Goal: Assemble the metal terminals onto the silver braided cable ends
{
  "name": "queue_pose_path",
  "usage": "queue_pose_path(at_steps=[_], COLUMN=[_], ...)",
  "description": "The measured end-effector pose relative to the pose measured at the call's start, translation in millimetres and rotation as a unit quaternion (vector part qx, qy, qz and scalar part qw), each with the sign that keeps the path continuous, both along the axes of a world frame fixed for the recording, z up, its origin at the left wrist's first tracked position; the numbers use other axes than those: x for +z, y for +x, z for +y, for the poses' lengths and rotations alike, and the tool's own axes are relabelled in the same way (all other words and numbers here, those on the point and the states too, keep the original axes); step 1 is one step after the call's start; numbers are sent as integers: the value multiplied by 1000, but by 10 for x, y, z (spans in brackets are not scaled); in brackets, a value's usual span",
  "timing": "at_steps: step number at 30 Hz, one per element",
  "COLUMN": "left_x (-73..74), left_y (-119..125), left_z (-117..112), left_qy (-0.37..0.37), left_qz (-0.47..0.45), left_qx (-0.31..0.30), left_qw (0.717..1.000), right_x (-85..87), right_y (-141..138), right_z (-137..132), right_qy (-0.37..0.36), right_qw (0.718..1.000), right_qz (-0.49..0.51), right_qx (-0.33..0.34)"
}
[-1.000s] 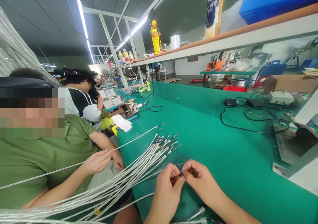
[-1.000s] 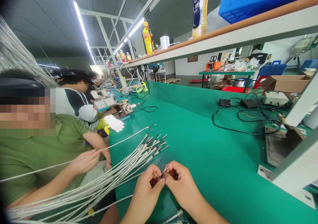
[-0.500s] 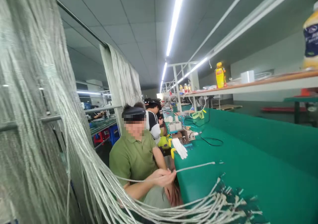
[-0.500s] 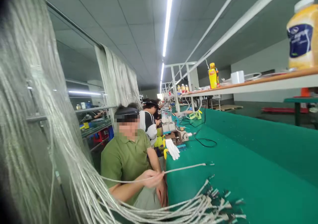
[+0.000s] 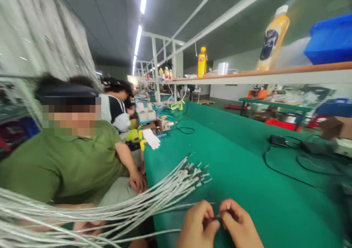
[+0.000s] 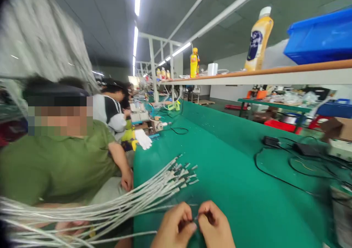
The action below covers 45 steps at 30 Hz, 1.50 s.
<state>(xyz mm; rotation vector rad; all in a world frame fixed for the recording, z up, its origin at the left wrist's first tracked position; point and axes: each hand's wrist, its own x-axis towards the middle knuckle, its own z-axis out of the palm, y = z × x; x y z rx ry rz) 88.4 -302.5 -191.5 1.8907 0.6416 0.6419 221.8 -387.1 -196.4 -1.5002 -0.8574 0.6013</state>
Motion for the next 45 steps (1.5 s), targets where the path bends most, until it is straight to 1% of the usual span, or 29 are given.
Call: queue_pose_path(at_steps=[2,5,7,9,12,15,17,22,30,37,41,45], left_x=[6,27,38,44,36,18,8,2,8,-2,-22,-31], left_y=[5,-5,-6,1,16,25,30,49,35,53,50,50], left_z=[-29,14,32,32,18,6,3,14,25,18,20,13], left_qy=[3,-14,-24,-26,-19,-11,-11,-14,-27,-28,-48,-67], left_qz=[12,16,16,11,14,27,34,38,21,27,17,21], left_qx=[11,14,22,24,12,10,9,-1,-8,-22,-40,-40], left_qw=[1000,1000,999,999,1000,1000,999,999,999,999,998,997], right_x=[16,0,-14,-20,-15,-7,-7,-12,31,56,50,18], right_y=[37,59,48,23,-22,-51,-51,-32,-32,-63,-67,-45], right_z=[5,39,39,30,16,9,7,7,3,-12,-17,-3], right_qy=[9,33,50,47,25,13,9,4,-2,29,24,17], right_qw=[999,995,994,995,998,997,997,997,997,998,998,998], right_qz=[48,93,100,85,23,-28,-42,-28,-7,-15,-17,-16], right_qx=[-15,0,10,29,61,65,63,70,74,61,58,53])
